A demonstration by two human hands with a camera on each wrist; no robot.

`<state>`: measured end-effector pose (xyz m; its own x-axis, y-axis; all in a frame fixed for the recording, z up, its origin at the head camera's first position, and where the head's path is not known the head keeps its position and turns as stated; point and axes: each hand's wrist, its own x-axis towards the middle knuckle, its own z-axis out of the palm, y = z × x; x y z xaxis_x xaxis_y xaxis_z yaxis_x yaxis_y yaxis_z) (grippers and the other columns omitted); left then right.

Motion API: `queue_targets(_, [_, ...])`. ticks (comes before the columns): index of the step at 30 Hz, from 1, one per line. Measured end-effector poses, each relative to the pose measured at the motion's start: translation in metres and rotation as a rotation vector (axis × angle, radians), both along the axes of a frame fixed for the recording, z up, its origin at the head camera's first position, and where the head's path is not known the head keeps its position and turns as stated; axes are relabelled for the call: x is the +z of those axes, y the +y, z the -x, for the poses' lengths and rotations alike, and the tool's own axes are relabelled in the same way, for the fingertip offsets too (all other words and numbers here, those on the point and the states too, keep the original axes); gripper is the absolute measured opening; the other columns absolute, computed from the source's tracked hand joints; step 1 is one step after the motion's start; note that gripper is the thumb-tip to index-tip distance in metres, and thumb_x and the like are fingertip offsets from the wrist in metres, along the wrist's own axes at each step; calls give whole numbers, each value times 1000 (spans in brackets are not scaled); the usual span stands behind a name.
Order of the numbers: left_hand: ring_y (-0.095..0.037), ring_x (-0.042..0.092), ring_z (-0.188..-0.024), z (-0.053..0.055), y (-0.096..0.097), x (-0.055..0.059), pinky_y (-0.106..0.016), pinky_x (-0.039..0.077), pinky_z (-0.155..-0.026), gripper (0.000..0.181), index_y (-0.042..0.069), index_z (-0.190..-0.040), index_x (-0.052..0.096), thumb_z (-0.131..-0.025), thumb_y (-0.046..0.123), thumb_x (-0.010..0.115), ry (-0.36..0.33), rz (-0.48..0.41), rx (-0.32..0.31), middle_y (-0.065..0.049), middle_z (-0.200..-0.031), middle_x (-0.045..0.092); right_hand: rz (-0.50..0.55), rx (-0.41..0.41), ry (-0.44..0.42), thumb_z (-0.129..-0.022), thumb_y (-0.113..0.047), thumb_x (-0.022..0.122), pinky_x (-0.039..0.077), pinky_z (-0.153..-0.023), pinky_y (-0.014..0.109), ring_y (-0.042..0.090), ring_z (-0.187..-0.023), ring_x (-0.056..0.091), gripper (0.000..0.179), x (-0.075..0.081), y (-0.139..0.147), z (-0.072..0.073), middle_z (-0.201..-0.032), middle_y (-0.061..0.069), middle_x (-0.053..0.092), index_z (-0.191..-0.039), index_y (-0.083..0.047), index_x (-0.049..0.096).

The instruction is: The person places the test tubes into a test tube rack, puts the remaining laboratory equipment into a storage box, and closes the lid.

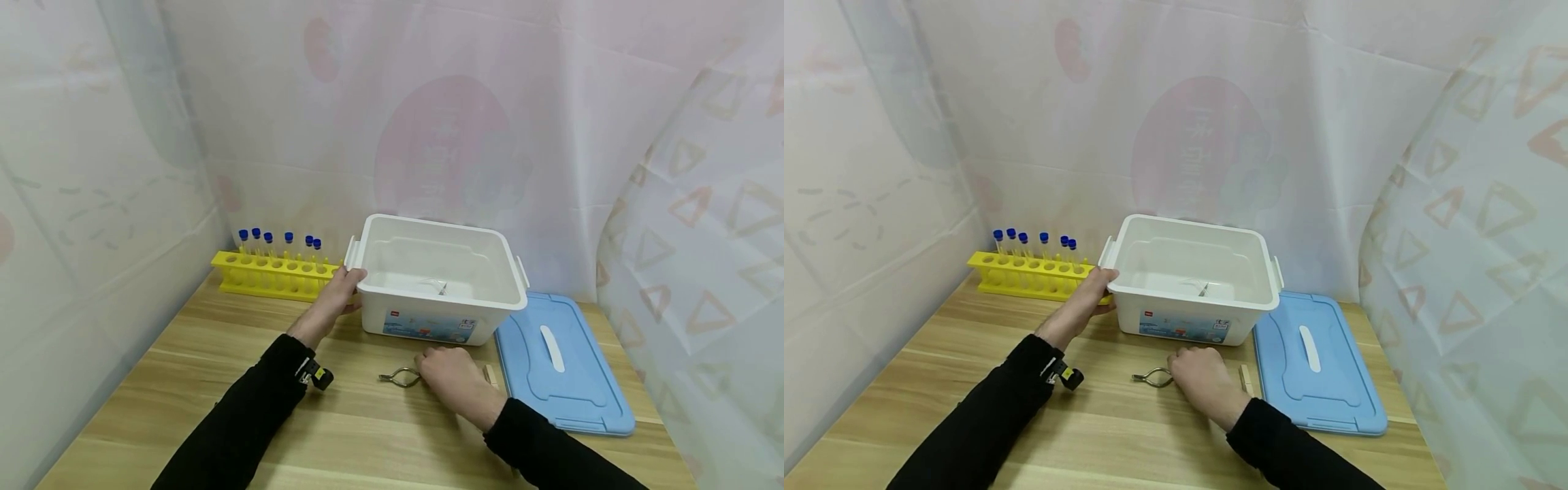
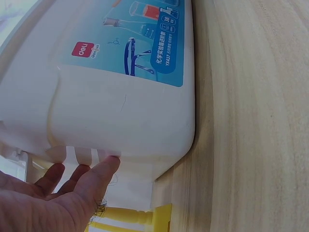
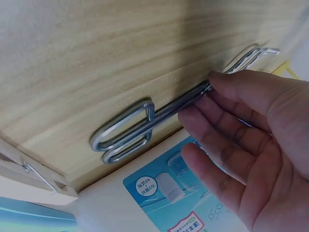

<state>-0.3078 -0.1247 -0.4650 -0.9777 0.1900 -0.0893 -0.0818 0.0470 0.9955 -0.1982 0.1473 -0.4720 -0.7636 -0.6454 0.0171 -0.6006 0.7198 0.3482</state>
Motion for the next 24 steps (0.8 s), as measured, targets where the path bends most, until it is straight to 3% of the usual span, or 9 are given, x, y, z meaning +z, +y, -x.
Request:
queue_targets(5, [-52,36,-177,-1,0,2,-81,37,-138,84,17,-189,16,-117,50,46,-2,3,1,-25,-191,30,-25,77,84,-99,-8,91,63,-56,33,12,-73,75,21,-4,0,5,-84,-4,77,-90,-19,76])
queue_targets(11, [-51,36,-176,-1,0,2,-81,38,-138,82,16,-188,18,-118,48,46,-2,3,3,-25,-190,31,-24,127,132,-97,-10,91,60,-51,32,9,-63,68,25,-9,-1,12,-76,-6,73,-84,-19,72])
queue_targets(16, [-52,37,-176,0,-2,0,-81,38,-138,83,15,-188,18,-118,48,47,-2,-1,5,-25,-190,31,36,190,170,-95,-10,83,61,-49,36,8,-57,61,24,-36,6,29,-70,-7,68,-80,-19,67])
queue_targets(18, [-52,37,-176,0,-2,-1,-81,38,-138,83,15,-188,17,-118,49,47,2,2,2,-26,-190,31,46,193,171,-93,-12,83,60,-48,36,7,-55,59,24,-39,7,30,-68,-7,66,-78,-19,65])
queue_targets(24, [-52,36,-176,0,-1,-1,-81,38,-137,83,17,-188,16,-118,48,47,7,7,-1,-25,-190,31,17,115,81,-93,-20,90,55,-45,31,7,-54,55,30,-12,-2,17,-68,-6,64,-80,-19,63])
